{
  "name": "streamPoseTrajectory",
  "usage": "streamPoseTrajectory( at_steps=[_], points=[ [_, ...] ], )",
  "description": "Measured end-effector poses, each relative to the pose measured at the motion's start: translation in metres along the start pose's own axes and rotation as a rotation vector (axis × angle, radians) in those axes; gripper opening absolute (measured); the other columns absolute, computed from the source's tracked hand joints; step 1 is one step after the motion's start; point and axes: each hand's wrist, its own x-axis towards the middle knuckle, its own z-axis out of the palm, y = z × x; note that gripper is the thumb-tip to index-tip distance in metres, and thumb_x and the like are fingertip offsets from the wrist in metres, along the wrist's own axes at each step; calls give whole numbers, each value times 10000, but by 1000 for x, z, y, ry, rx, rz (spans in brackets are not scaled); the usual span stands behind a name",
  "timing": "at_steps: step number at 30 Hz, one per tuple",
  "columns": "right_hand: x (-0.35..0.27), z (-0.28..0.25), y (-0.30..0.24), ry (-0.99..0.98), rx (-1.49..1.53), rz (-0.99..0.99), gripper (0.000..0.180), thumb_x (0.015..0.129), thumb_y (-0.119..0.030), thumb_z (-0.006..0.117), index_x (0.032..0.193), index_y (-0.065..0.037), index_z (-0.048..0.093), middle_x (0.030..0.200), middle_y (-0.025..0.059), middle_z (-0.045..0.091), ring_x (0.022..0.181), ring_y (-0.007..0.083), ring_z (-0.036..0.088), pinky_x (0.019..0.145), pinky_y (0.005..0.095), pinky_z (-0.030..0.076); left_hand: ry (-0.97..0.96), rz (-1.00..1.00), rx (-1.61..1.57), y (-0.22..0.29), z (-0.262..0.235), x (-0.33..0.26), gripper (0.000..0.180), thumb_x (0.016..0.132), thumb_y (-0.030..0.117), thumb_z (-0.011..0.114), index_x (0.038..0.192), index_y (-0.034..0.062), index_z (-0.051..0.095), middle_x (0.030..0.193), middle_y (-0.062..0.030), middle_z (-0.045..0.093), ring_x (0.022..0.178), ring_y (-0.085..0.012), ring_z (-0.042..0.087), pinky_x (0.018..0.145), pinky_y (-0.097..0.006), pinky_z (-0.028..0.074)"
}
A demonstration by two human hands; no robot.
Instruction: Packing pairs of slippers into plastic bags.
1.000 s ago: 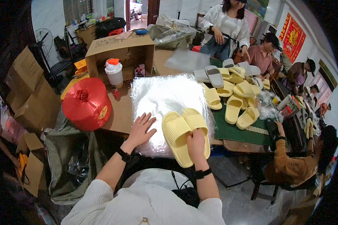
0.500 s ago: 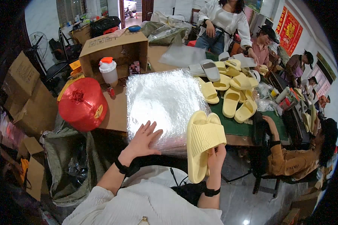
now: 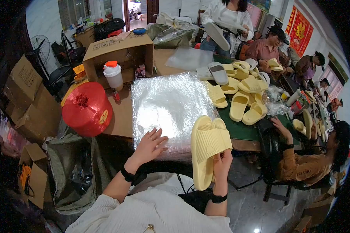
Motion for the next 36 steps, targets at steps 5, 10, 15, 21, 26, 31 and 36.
streamPoseTrajectory(
  at_steps=[5,10,15,21,26,31,36],
  points=[
    [1,4,-2,-42,-62,-12,250,983,-148,616,1146,41,602,1077,52,639,946,114,590,806,269,468,243,-220,-393,-1,2,5,331,982,290,494,1119,89,719,1219,-211,643,1288,-414,495,1068,-420,406],
    [2,5,8,-19,-1,-85,268,983,-176,620,1139,41,603,1023,47,653,907,115,593,789,274,469,267,-361,-544,-4,-6,11,324,987,283,503,1068,76,738,965,-184,718,980,-277,676,851,-324,505],
    [1,2,12,16,-30,-110,266,985,-185,618,1126,41,603,974,36,655,861,108,595,752,264,470,218,-546,-653,-6,-9,15,281,957,291,588,1039,77,750,795,-110,727,703,-129,671,675,-268,503],
    [0,4,-3,17,16,-79,282,978,-207,624,1125,34,612,961,26,643,845,76,586,722,240,463,385,-457,-770,-20,4,18,245,890,222,707,1027,22,742,813,-76,735,760,-104,671,701,-245,508],
    [-4,19,-29,-114,-199,-210,334,922,-135,665,1213,15,602,1154,56,667,1039,157,624,885,294,483,314,-481,-875,-22,4,26,247,908,183,695,1059,-9,723,897,-72,744,844,-88,666,754,-248,518],
    [-11,50,-54,-409,-437,-303,326,751,-60,704,1070,-11,655,956,205,631,852,418,610,726,443,501,228,-381,-971,-7,-12,31,243,964,154,621,1119,-15,700,1010,-64,734,918,-86,652,817,-241,513],
    [-4,52,-37,-421,-608,-263,173,773,-102,690,842,28,600,844,210,590,782,408,585,668,488,465,130,-241,-1014,-9,-18,33,281,1012,147,530,1202,-16,659,1114,-63,712,1033,-119,624,940,-261,482]
  ],
)
